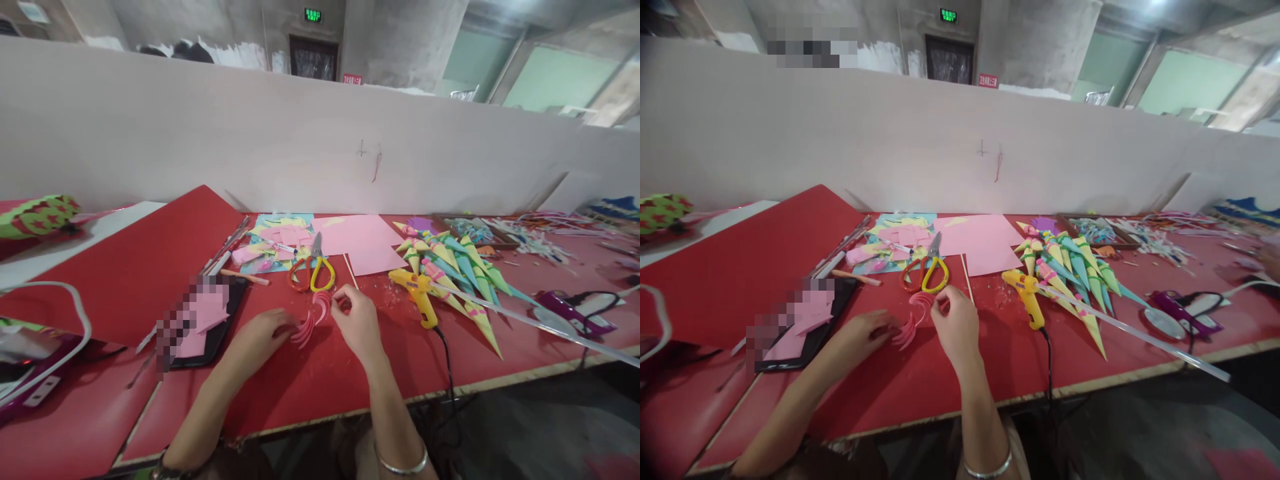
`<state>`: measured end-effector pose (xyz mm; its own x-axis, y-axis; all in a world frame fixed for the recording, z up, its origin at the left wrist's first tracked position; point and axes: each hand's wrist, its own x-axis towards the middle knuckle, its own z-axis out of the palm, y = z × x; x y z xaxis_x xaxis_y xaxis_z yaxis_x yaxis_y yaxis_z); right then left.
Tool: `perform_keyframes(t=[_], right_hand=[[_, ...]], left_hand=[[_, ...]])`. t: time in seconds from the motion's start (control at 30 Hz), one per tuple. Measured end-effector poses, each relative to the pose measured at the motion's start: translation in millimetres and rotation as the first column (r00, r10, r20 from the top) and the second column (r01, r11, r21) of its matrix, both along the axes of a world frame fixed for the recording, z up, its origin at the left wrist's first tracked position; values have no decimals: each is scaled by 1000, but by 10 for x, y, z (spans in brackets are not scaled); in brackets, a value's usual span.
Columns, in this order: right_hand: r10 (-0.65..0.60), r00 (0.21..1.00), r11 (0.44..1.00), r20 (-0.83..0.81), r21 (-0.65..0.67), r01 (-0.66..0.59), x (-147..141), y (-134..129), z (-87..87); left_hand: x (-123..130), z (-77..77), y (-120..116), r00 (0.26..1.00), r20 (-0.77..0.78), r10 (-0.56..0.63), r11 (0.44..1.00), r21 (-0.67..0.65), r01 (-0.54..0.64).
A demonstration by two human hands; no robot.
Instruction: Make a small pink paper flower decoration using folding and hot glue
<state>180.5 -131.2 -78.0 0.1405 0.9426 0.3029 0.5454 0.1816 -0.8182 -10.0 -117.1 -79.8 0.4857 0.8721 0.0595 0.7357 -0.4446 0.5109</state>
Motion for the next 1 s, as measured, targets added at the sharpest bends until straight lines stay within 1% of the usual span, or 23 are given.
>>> perform_keyframes(t=[0.1,0.2,0.33,0.37,0.43,0.5,0.57,0.63,0.7,0.83,1.0], right_hand=[[-17,998,999,54,-30,19,92,-35,-48],[-16,994,998,107,-60,23,142,-51,-132],[16,989,997,150,-81,-4,155,-54,-242],[25,987,997,158,-81,-12,157,-53,-260],[41,985,996,165,-81,-28,159,-51,-288],[53,985,996,162,-80,-40,158,-46,-306],[57,986,996,156,-79,-45,150,-40,-321],[53,987,996,151,-74,-42,140,-38,-333],[46,988,997,147,-68,-36,134,-40,-342],[31,989,998,141,-60,-23,145,-53,-345],[28,990,998,138,-61,-20,164,-63,-336]], left_hand=[[24,48,1,996,48,-76,997,10,76],[60,69,16,986,72,-148,989,8,148],[87,39,43,985,37,-169,985,-17,170],[86,30,37,987,32,-158,987,-17,159],[79,25,-9,995,24,-92,996,5,92],[76,45,-92,999,36,-3,999,42,1],[87,81,-190,997,65,36,997,69,-40],[111,111,-266,998,66,17,997,79,-22],[137,113,-303,1000,27,0,996,90,-2],[182,45,-303,998,-52,-22,992,126,28],[219,-15,-331,999,-34,1,990,140,4]])
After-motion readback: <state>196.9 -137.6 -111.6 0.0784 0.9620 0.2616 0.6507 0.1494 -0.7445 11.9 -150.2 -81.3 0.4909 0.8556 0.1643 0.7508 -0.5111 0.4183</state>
